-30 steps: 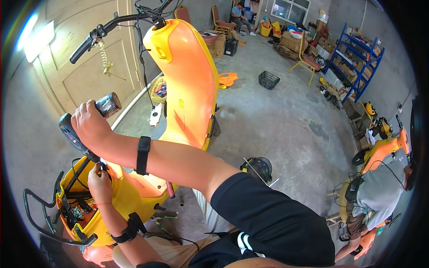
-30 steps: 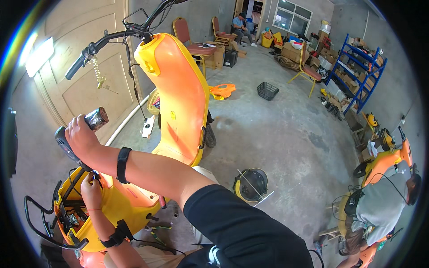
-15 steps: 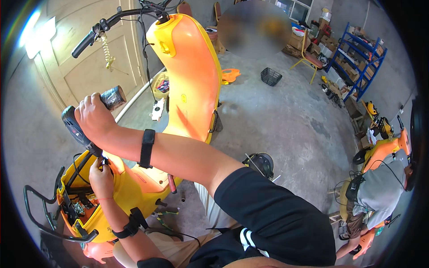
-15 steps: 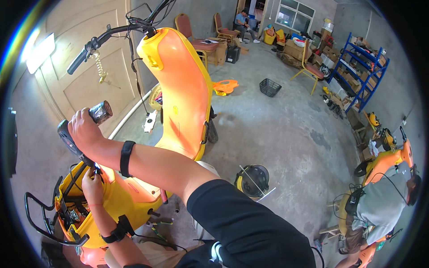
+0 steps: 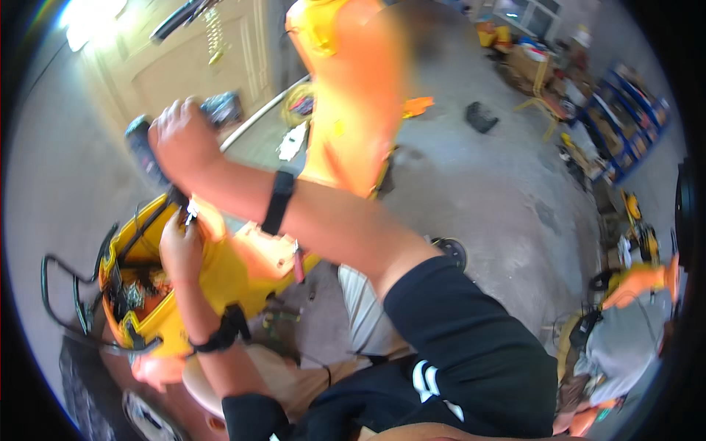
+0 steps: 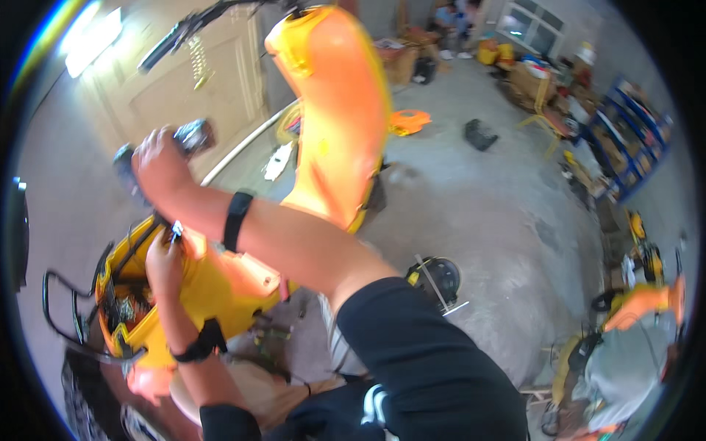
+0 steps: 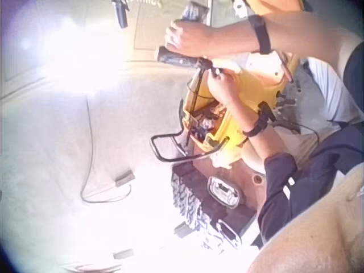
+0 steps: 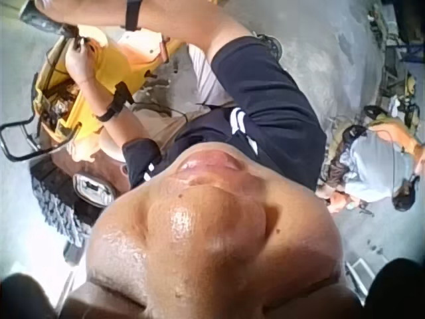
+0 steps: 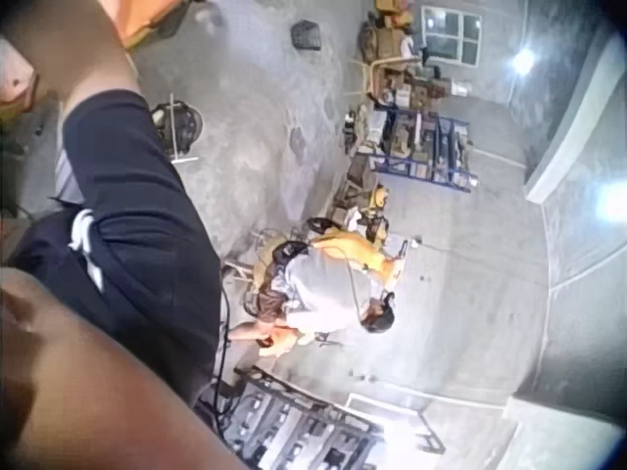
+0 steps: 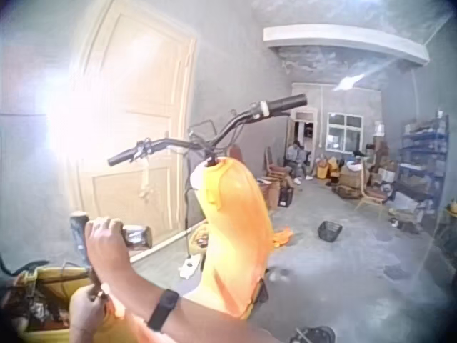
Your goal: Using a screwdriver, ratchet, and electric drill to disassemble and repair components inside a yellow scooter.
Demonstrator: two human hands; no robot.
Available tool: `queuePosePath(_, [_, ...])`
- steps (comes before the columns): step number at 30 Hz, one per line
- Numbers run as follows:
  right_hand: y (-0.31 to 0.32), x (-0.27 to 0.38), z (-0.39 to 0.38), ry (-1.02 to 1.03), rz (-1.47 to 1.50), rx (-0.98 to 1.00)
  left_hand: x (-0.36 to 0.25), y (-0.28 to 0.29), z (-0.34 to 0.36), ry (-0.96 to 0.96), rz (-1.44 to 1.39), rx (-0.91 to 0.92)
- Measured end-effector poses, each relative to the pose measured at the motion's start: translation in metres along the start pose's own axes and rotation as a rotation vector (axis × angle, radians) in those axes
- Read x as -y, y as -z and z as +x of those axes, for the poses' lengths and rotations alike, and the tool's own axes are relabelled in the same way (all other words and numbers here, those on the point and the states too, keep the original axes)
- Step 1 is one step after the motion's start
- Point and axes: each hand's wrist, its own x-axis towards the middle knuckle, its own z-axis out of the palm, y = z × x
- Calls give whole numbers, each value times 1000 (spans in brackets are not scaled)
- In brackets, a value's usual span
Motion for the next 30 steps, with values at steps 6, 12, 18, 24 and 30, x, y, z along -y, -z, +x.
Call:
queuePosePath(6, [4,-2,-2,29,156,29,7,-3,0,-28,157,-147])
queuePosePath(12, [22,-7,-5,51,69,-84,5,-2,-3,-33,210,-170])
queuePosePath(18, [18,-4,-4,39,33,-61,1,-1,-4,-20,230,-151])
queuePosePath(24, [21,-1,-2,81,39,-52,2,-1,-4,-61,233,-162])
queuePosePath(30, [22,0,-3,55,18,-47,3,-2,-3,-45,224,-154])
